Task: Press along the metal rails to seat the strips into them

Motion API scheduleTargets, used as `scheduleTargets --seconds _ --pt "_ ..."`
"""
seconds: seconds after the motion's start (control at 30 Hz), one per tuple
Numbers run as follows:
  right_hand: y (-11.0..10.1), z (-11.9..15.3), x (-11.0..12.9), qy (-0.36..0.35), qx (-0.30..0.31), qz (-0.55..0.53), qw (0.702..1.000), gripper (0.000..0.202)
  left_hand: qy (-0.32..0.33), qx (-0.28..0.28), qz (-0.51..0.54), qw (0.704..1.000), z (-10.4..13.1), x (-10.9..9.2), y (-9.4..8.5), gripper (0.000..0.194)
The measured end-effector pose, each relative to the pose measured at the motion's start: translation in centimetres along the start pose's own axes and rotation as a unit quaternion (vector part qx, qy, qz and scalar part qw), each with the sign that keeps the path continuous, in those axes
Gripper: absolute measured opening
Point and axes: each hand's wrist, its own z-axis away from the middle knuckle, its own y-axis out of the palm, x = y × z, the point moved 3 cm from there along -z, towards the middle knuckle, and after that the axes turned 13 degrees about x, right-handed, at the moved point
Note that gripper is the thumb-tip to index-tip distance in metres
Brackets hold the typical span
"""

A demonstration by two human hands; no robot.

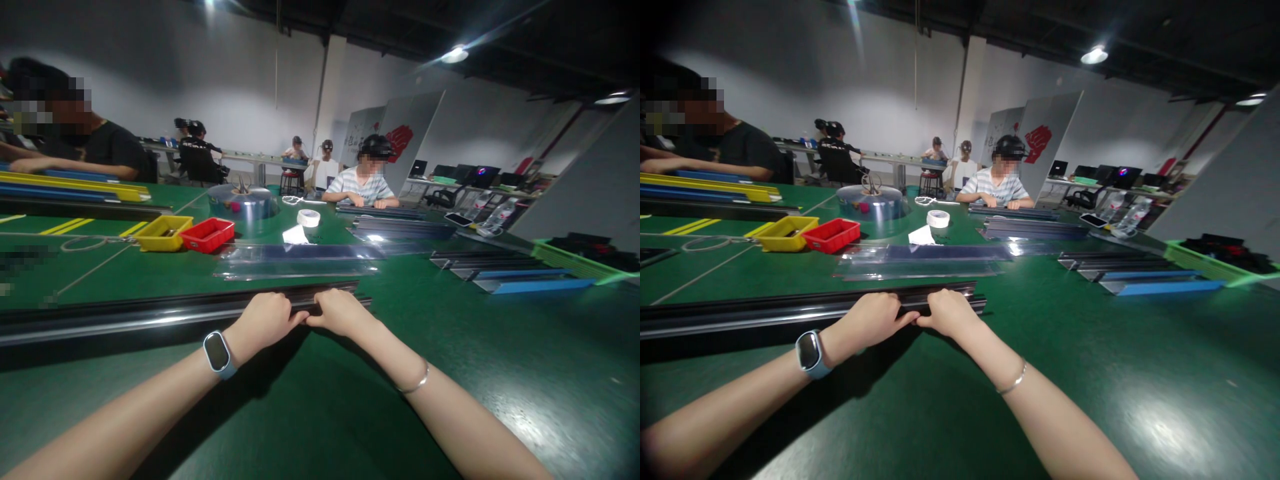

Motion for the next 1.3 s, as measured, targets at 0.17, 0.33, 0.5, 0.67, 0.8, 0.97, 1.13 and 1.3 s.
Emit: scheduleTargets --seconds 0.17,0.33,0.5,0.67,0.8,0.97,1.13,1.3 --pt "-0.3 0.2 -0.3 0.021 0.022 -0.007 1.0 0.051 0.005 -0.008 -0.003 1.0 0.0 0.0 -0.1 0.064" --pt "-0.3 0.1 -0.2 0.014 0.023 -0.003 1.0 0.05 0.007 -0.012 -0.006 1.0 -0.2 0.1 0.2 0.063" --pt "-0.3 0.1 0.1 0.018 0.009 0.017 1.0 0.046 0.009 -0.02 -0.014 1.0 -0.1 0.1 0.3 0.061" --pt "-0.4 0.3 -0.6 0.037 0.03 -0.027 0.999 0.055 0.007 -0.021 -0.02 1.0 -0.1 0.1 0.2 0.061" --pt "-0.3 0.3 -0.9 0.04 0.049 -0.049 0.997 0.059 0.011 -0.022 -0.018 1.0 -0.1 0.0 0.2 0.062" --pt "-0.2 0.3 -0.8 0.028 0.032 -0.049 0.998 0.059 0.01 -0.019 -0.019 1.0 -0.1 0.1 0.3 0.061" --pt "-0.4 0.3 -1.2 0.028 0.036 -0.048 0.998 0.058 0.025 -0.004 -0.03 0.999 -0.2 0.1 0.2 0.061" --pt "-0.9 0.7 -1.4 0.028 0.061 -0.05 0.997 0.058 0.01 0.041 -0.032 0.999 0.3 0.6 -0.5 0.063"
